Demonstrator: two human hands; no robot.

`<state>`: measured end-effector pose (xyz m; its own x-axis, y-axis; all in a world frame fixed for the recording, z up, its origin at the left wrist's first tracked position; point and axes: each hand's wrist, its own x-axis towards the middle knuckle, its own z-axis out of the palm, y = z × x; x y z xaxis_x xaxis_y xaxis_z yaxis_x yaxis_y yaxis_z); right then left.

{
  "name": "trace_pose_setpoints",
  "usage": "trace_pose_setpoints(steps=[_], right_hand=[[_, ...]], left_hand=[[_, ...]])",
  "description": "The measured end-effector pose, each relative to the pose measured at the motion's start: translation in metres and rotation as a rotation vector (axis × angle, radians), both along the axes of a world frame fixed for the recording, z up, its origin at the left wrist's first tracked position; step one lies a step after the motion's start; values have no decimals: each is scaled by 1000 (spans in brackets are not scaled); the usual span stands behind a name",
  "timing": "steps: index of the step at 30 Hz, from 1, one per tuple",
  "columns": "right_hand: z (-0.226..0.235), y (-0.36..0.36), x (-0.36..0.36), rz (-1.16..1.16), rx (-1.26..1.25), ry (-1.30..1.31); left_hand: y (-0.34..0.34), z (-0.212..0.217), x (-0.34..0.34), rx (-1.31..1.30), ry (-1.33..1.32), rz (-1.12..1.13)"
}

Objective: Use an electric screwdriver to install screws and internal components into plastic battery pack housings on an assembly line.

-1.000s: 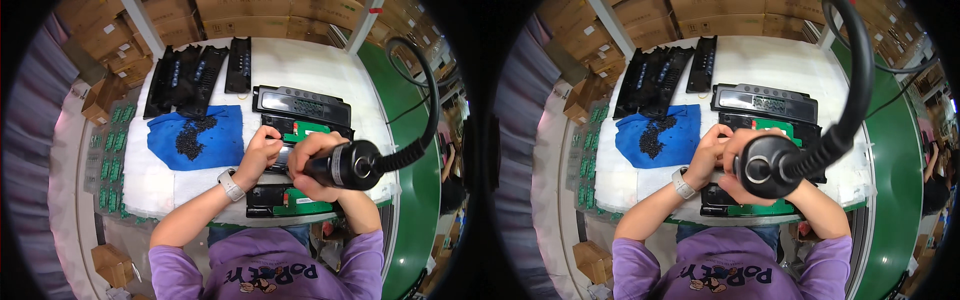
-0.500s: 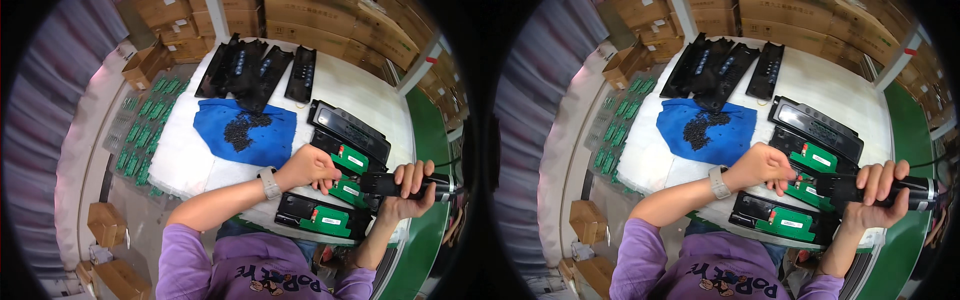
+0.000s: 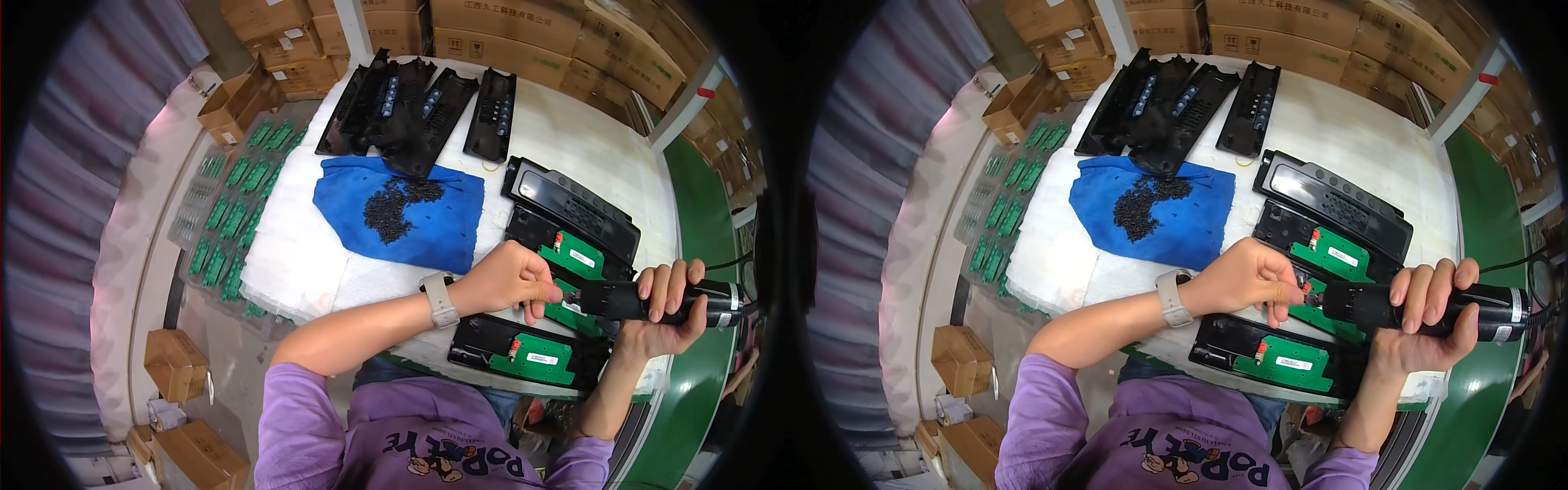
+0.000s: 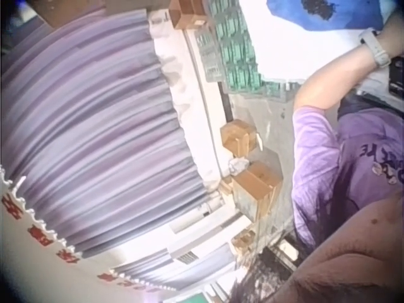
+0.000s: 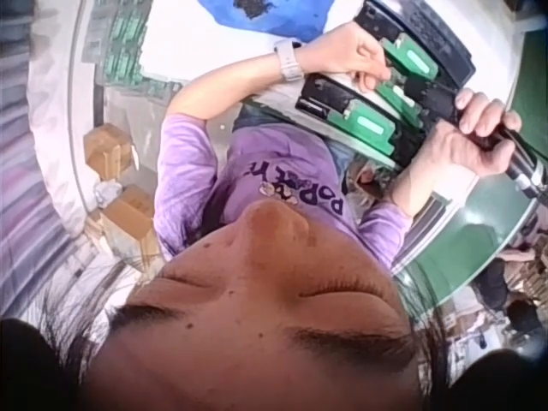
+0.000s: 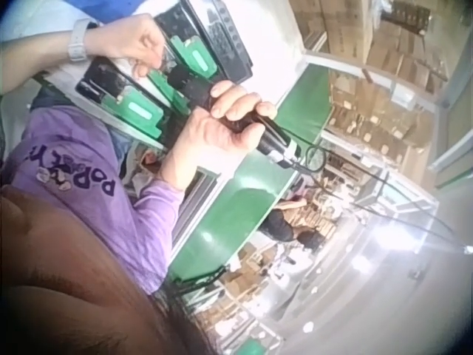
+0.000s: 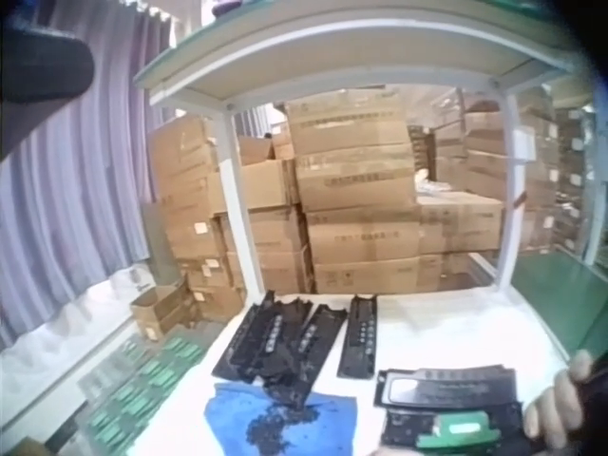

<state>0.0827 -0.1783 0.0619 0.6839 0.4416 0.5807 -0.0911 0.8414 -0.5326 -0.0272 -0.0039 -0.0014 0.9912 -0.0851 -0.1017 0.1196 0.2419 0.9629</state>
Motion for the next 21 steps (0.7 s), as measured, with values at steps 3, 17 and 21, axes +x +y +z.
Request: trace_pose_setpoints(steps=[3, 17, 21], right_hand=[[-1, 0, -2, -10, -1, 32], [6, -31, 18, 33, -382, -143], [16, -35, 12, -81, -507, -152]], left_hand=[[-3, 1, 0, -2, -2, -10], [62, 25, -34, 1687, -378, 773], [94, 7, -66, 2000, 82, 719]])
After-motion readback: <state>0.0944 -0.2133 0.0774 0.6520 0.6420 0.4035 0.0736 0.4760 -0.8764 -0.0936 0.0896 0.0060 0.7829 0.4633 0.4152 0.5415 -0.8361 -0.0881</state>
